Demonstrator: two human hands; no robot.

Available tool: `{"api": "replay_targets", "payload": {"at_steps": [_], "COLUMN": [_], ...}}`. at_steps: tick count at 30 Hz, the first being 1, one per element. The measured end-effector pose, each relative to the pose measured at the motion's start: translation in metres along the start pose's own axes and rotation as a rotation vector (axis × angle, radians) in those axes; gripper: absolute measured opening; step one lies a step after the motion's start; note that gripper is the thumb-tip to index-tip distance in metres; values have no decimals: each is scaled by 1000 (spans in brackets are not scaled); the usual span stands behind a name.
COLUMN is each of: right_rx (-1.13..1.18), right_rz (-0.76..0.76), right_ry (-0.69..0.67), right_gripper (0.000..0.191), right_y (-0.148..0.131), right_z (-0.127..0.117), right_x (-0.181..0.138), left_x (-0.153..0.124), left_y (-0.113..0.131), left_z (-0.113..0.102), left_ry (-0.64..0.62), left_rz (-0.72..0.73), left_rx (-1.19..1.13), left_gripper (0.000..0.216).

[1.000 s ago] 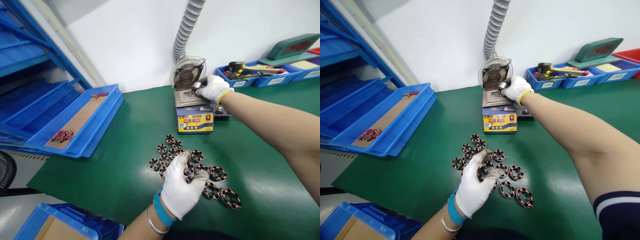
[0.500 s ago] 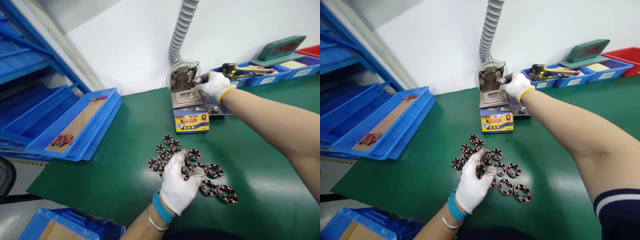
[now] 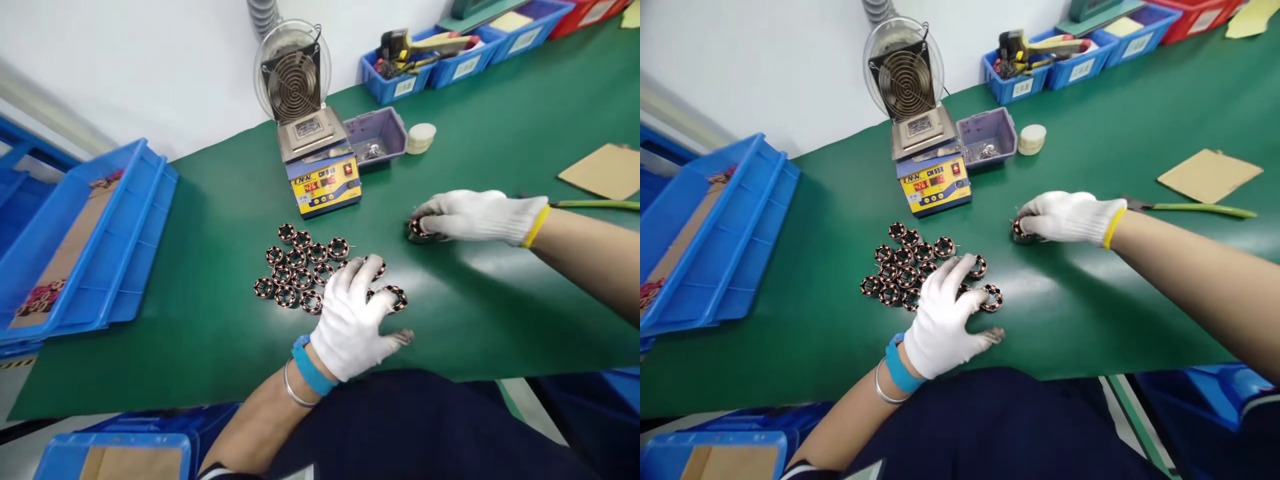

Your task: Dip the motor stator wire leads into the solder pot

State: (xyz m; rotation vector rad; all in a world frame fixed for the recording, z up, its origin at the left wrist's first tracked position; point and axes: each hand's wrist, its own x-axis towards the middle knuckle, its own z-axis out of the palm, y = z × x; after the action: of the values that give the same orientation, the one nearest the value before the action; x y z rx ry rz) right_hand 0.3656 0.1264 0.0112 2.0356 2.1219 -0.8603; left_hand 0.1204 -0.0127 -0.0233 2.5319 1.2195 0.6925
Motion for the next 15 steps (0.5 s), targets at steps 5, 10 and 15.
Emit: {"api": "replay_targets", "payload": {"at_steps": [5, 10, 15], "right_rx": [-17, 388, 868], "right_rz": [15, -204, -305], "right_ry": [294, -82, -568], "right_gripper": [55, 51, 52], "right_y": [-6, -16, -36], "right_z": [5, 26, 48], "right_x": [-44, -72, -73], "left_x": [8, 5, -1], "left_y": [9, 7, 7], "left_z": [16, 10, -4], "left_ry": [-87, 52, 186], "left_rz": [5, 10, 6], "left_rx": [84, -9, -241], "left_gripper": [12, 11, 29]}}
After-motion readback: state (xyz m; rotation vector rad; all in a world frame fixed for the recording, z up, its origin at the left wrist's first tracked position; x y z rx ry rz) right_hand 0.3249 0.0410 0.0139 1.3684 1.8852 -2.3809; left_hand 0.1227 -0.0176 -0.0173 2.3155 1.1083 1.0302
